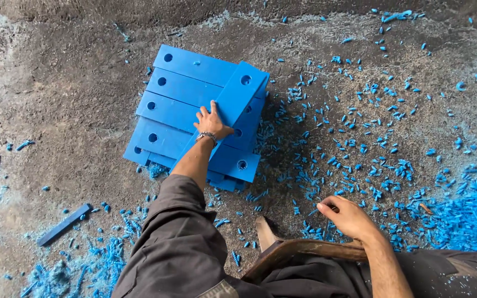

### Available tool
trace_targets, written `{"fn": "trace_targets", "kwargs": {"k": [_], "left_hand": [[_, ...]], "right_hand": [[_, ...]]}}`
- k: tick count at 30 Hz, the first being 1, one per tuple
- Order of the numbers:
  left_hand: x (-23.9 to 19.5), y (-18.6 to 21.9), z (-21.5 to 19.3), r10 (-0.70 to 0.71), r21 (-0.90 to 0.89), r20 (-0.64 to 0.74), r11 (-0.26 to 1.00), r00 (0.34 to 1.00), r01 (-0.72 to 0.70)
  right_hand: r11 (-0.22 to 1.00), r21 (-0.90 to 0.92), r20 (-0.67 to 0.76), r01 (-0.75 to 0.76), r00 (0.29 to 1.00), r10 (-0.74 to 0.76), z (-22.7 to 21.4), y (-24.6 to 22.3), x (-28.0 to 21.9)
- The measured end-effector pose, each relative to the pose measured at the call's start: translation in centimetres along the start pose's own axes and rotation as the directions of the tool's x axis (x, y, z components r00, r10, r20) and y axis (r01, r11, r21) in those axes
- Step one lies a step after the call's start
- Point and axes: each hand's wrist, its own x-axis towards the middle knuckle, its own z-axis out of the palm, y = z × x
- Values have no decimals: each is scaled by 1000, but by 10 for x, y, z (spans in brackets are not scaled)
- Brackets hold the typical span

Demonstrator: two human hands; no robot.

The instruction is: The person sits at a bench drill press and drills holes in blue plastic plates, holding each plate steady on the work table while the drill cuts. They lift each drilled plate, stack finished plates on the floor beside them, and position the next plate to drill more holes.

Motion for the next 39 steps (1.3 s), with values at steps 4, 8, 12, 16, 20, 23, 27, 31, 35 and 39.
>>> {"fn": "trace_targets", "kwargs": {"k": [4, 8, 12, 16, 20, 23, 27, 31, 35, 39], "left_hand": [[31, -7, -12, -171, -50, -42, 984, 984, 169], [59, -40, -35, -320, -62, -55, 947, 946, 317], [79, -73, -52, -396, -68, -117, 918, 911, 390], [117, -121, -13, -404, -141, -205, 913, 891, 382], [94, -122, -13, -411, -123, -168, 911, 896, 394], [72, -151, -1, -412, -75, -249, 911, 877, 407], [65, -201, -6, -568, -71, -202, 821, 798, 566], [53, -212, -37, -607, -108, 6, 789, 794, 604], [52, -204, -40, -573, -153, -34, 813, 819, 562], [68, -216, -22, -567, -142, -124, 822, 814, 551]], "right_hand": [[993, 68, -15, -94, 995, 95, 0, 6, 2], [989, 140, -52, -43, 997, 50, 8, 25, 16], [993, 114, -77, -10, 997, 19, 10, 38, 30], [991, 108, -7, -78, 997, 79, 15, 43, 37], [990, 130, -17, -60, 998, 63, 22, 54, 38], [981, 145, -8, -125, 992, 127, 20, 64, 37], [966, 147, 60, -213, 977, 206, 19, 65, 41], [962, 161, 52, -222, 975, 217, 30, 73, 53], [970, 150, 26, -192, 981, 190, 26, 85, 52], [951, 136, 59, -278, 961, 272, 30, 85, 64]]}}
